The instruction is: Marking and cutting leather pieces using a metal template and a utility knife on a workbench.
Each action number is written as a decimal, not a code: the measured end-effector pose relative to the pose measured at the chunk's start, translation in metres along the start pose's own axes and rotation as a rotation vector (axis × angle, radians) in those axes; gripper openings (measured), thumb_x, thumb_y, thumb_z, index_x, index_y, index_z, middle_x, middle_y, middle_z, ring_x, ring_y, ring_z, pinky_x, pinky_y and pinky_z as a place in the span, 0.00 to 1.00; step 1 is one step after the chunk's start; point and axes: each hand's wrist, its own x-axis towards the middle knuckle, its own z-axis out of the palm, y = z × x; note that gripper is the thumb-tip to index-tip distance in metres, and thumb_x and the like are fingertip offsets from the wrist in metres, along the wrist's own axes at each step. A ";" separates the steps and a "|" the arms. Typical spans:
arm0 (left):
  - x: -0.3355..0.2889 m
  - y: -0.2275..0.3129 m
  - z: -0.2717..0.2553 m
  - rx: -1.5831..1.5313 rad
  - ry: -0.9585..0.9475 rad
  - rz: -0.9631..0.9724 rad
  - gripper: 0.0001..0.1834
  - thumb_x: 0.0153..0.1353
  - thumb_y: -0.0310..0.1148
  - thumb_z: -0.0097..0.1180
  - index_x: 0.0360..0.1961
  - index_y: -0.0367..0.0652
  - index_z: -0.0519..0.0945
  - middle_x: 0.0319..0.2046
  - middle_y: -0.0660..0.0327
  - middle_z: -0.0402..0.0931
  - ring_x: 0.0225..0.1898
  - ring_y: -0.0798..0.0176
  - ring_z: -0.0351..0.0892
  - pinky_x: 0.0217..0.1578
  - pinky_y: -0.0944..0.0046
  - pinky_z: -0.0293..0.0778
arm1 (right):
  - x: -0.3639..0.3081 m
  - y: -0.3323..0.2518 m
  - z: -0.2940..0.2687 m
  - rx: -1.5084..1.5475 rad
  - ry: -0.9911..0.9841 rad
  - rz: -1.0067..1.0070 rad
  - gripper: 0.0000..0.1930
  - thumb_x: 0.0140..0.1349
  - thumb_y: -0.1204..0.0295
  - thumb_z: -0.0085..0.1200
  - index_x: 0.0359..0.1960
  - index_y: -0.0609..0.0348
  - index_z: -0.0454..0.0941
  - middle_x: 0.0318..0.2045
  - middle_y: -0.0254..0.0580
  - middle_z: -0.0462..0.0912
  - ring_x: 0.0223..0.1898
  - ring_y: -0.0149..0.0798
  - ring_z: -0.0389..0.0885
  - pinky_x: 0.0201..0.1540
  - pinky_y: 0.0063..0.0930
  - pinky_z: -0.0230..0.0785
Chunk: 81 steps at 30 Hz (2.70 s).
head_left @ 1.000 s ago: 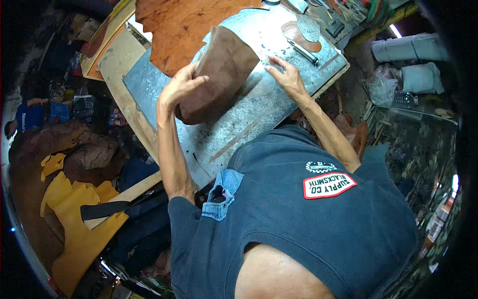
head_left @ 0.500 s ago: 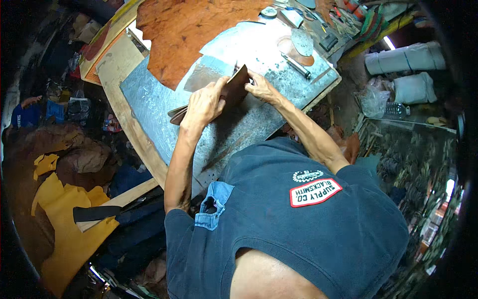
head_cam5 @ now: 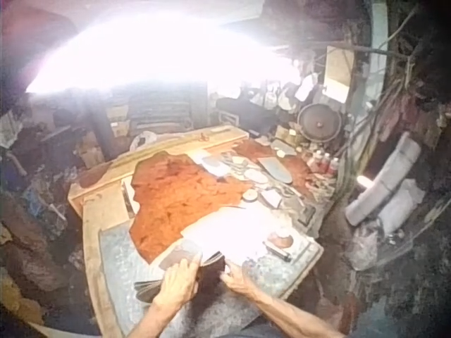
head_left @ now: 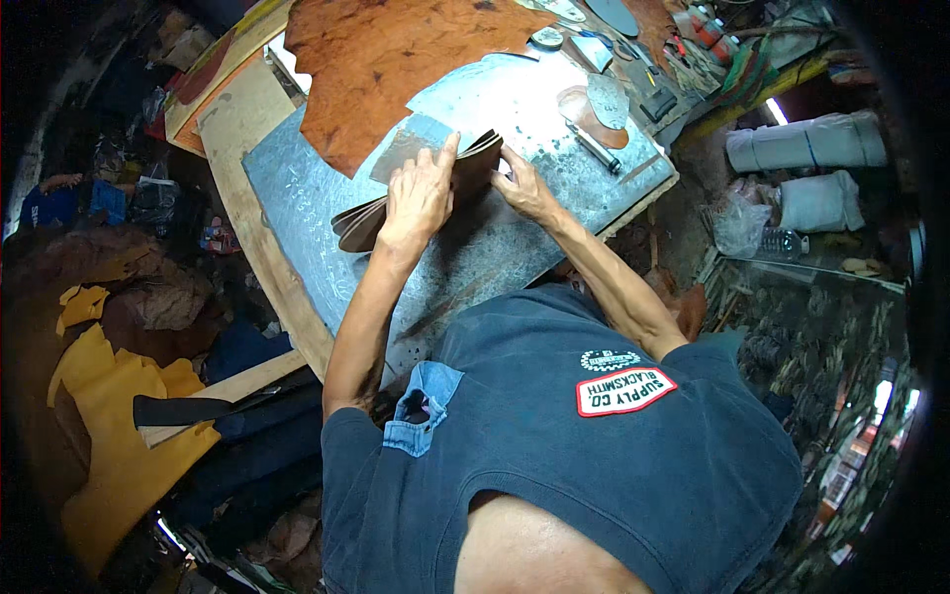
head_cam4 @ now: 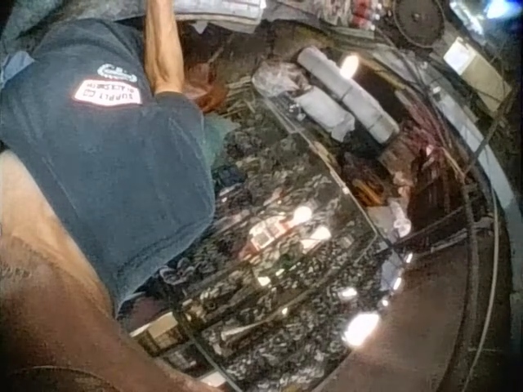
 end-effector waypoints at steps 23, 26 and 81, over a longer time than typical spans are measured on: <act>-0.083 -0.070 0.002 -0.272 0.065 -0.416 0.24 0.54 0.29 0.61 0.53 0.44 0.74 0.49 0.50 0.79 0.50 0.47 0.79 0.49 0.52 0.75 | 0.018 0.000 -0.003 -0.087 -0.069 0.165 0.15 0.65 0.76 0.45 0.52 0.61 0.73 0.42 0.51 0.83 0.43 0.44 0.83 0.48 0.39 0.72; -0.119 -0.086 0.024 -0.606 0.341 -0.561 0.14 0.57 0.27 0.57 0.45 0.37 0.76 0.39 0.46 0.80 0.42 0.44 0.81 0.44 0.53 0.76 | 0.022 -0.008 0.002 -0.145 -0.088 0.100 0.14 0.67 0.74 0.45 0.53 0.61 0.70 0.41 0.54 0.82 0.42 0.49 0.82 0.45 0.41 0.72; -0.118 -0.035 0.069 -1.141 -0.059 -1.098 0.23 0.67 0.33 0.43 0.56 0.23 0.61 0.28 0.39 0.80 0.19 0.53 0.84 0.13 0.62 0.79 | -0.013 -0.028 0.092 -0.357 -0.493 0.019 0.10 0.59 0.71 0.54 0.37 0.61 0.84 0.32 0.54 0.84 0.33 0.52 0.84 0.36 0.41 0.75</act>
